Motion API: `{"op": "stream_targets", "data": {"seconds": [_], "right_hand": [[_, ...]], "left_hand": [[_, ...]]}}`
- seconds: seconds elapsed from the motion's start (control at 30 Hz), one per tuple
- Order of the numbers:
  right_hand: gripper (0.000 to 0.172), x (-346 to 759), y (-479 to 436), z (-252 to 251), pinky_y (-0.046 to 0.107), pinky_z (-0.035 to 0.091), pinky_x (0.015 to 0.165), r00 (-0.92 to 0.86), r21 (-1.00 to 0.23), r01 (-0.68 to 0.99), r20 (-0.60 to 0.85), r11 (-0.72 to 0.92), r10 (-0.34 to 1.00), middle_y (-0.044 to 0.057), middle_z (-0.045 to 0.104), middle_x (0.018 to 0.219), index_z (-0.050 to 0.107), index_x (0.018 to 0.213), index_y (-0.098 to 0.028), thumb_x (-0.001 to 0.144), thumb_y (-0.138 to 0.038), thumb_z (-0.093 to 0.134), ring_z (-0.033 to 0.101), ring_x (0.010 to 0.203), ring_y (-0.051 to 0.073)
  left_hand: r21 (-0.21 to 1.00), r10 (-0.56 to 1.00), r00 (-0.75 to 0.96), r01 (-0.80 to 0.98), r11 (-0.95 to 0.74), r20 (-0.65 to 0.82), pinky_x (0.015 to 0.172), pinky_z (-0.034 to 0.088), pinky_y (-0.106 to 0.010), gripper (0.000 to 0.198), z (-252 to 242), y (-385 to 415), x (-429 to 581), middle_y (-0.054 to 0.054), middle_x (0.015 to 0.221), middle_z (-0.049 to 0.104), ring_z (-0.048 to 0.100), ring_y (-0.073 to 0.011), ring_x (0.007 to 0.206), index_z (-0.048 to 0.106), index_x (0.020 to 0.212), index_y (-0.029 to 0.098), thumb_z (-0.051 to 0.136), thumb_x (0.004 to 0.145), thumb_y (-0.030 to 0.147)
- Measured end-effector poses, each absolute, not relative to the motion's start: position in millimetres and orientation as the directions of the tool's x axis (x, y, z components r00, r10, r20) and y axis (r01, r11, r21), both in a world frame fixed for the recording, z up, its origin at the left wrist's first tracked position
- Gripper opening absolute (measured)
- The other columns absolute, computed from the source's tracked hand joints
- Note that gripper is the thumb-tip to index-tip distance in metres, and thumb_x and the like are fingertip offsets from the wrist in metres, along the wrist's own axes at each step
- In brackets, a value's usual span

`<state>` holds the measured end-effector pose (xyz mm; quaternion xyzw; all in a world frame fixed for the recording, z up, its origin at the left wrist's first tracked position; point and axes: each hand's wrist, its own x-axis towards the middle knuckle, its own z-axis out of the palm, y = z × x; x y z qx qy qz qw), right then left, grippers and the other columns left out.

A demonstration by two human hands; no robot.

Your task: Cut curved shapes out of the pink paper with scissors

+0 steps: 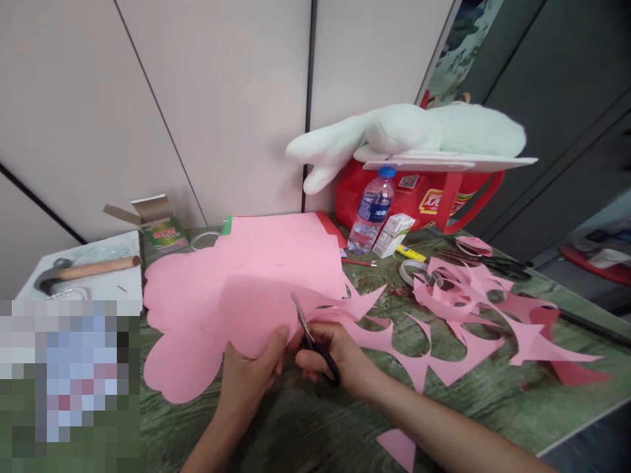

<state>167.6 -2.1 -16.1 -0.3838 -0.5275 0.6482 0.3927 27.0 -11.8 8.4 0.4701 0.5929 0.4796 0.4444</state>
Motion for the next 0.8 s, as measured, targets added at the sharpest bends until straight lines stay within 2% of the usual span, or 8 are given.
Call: {"op": "stream_targets", "data": {"seconds": [0.1,0.23,0.43,0.8], "right_hand": [[0.034,168.4,-0.7,-16.9,0.021,0.033,0.046,-0.361,-0.987,-0.107,-0.075,-0.121,0.929,-0.005,0.051,0.056,0.055,0.068,-0.016,0.063,-0.044,0.075,0.042,0.048,0.008],[0.030,169.2,-0.1,-20.4,0.021,0.033,0.049,-0.381,-0.991,-0.100,-0.045,-0.090,0.923,-0.005,0.047,0.056,0.054,0.064,-0.018,0.067,-0.043,0.071,0.039,0.050,0.008],[0.028,168.9,-1.8,-22.6,0.020,0.028,0.044,-0.332,-0.984,-0.089,-0.118,-0.155,0.936,-0.005,0.051,0.055,0.055,0.071,-0.017,0.065,-0.039,0.071,0.039,0.047,0.008],[0.021,170.0,-1.7,-22.3,0.020,0.034,0.045,-0.383,-0.981,-0.126,-0.089,-0.148,0.919,-0.005,0.053,0.056,0.059,0.081,-0.016,0.071,-0.033,0.065,0.045,0.046,0.008]], "left_hand": [[0.983,0.984,-0.150,0.138,0.119,-0.098,0.033,0.020,-0.023,0.043,12.4,-13.5,28.9,0.006,0.031,0.037,0.030,-0.0057,0.030,0.043,0.036,0.021,0.062,0.067,0.043],[0.977,0.982,-0.155,0.165,0.132,-0.106,0.033,0.022,-0.023,0.042,15.0,-14.1,29.7,0.005,0.031,0.037,0.031,-0.0059,0.030,0.043,0.036,0.021,0.062,0.066,0.043],[0.978,0.987,-0.148,0.185,0.092,-0.065,0.032,0.020,-0.023,0.042,16.0,-13.2,28.6,0.006,0.031,0.035,0.029,-0.0064,0.031,0.042,0.035,0.022,0.061,0.067,0.042],[0.973,0.987,-0.152,0.211,0.092,-0.060,0.033,0.019,-0.024,0.048,13.0,-11.0,24.4,0.006,0.030,0.030,0.027,-0.0072,0.031,0.040,0.032,0.022,0.060,0.069,0.044]]}}
